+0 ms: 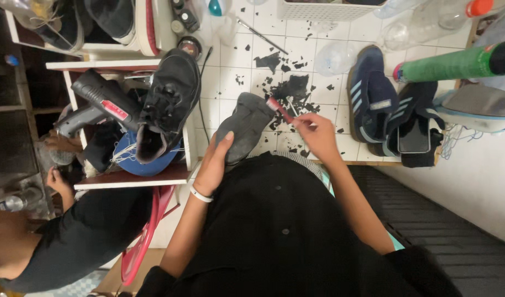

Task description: The person uses a small knife to scrape and remove material from the sole of a black shoe. They repeatedly scrape the same area, creating debris on the tiled surface. The person briefly picks up a water bottle and then resumes scraping the shoe sole.

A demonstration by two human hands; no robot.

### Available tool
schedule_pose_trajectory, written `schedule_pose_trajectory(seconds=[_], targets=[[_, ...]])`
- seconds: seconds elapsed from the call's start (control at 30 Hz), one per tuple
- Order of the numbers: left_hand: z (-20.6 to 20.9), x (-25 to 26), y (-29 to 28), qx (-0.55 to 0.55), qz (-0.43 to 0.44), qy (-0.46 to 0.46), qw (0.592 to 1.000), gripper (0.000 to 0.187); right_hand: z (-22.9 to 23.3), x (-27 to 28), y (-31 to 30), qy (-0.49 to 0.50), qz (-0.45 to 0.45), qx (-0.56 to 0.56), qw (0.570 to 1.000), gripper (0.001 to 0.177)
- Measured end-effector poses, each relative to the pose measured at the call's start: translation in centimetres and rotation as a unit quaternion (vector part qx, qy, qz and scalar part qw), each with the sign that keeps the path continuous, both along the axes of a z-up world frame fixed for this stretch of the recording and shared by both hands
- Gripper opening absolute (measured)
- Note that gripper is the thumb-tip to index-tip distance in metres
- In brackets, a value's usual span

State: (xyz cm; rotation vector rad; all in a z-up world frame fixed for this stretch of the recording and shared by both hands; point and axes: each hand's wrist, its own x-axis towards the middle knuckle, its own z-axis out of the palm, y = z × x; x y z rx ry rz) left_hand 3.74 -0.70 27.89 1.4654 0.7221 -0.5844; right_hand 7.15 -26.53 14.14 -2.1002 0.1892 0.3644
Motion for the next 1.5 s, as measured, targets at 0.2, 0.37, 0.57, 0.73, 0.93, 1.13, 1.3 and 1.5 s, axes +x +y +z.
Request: schedule_pose_trajectory(seconds=[0.2,0.37,0.57,0.73,0.93,1.13,1.3,1.5], targets=[[0.6,0.3,-0.4,0.001,0.015,-0.021,1.000,0.087,-3.2,7.2,-11.6,-0.207,0.001,-0.295,0.933,0.012],[-0.2,0.2,-0.6,0.010,-0.022,-0.006,1.000,0.083,-8.4,14.0,-12.9,-0.148,0.056,-0.421,0.893,0.008],[-1.2,-0.3,0.3,0.011,-0.024,0.008,1.000,0.082,-12.4,18.2,-11.0,-0.073,0.122,-0.468,0.872,0.014],[-0.6,0.0,0.1,0.006,-0.017,0.034,0.999,0.088,-12.3,17.8,-12.7,-0.057,0.097,-0.457,0.882,0.016],[-1.2,-0.5,0.9,-0.002,0.011,0.021,1.000,0.089,0.4,9.3,-9.8,-0.164,0.085,-0.247,0.951,0.023],[-0.9,0.2,0.0,0.003,-0.022,0.024,0.999,0.086,6.0,1.7,-1.0,0.025,0.070,-0.027,0.997,0.013],[-0.5,-0.1,-0.7,0.021,-0.048,0.025,0.998,0.088,-3.6,1.6,1.2,-0.077,0.097,-0.031,0.992,0.012],[-0.3,0.3,-0.4,0.016,-0.012,0.026,0.999,0.097,1.0,-0.8,0.9,-0.096,0.115,0.004,0.989,0.013]])
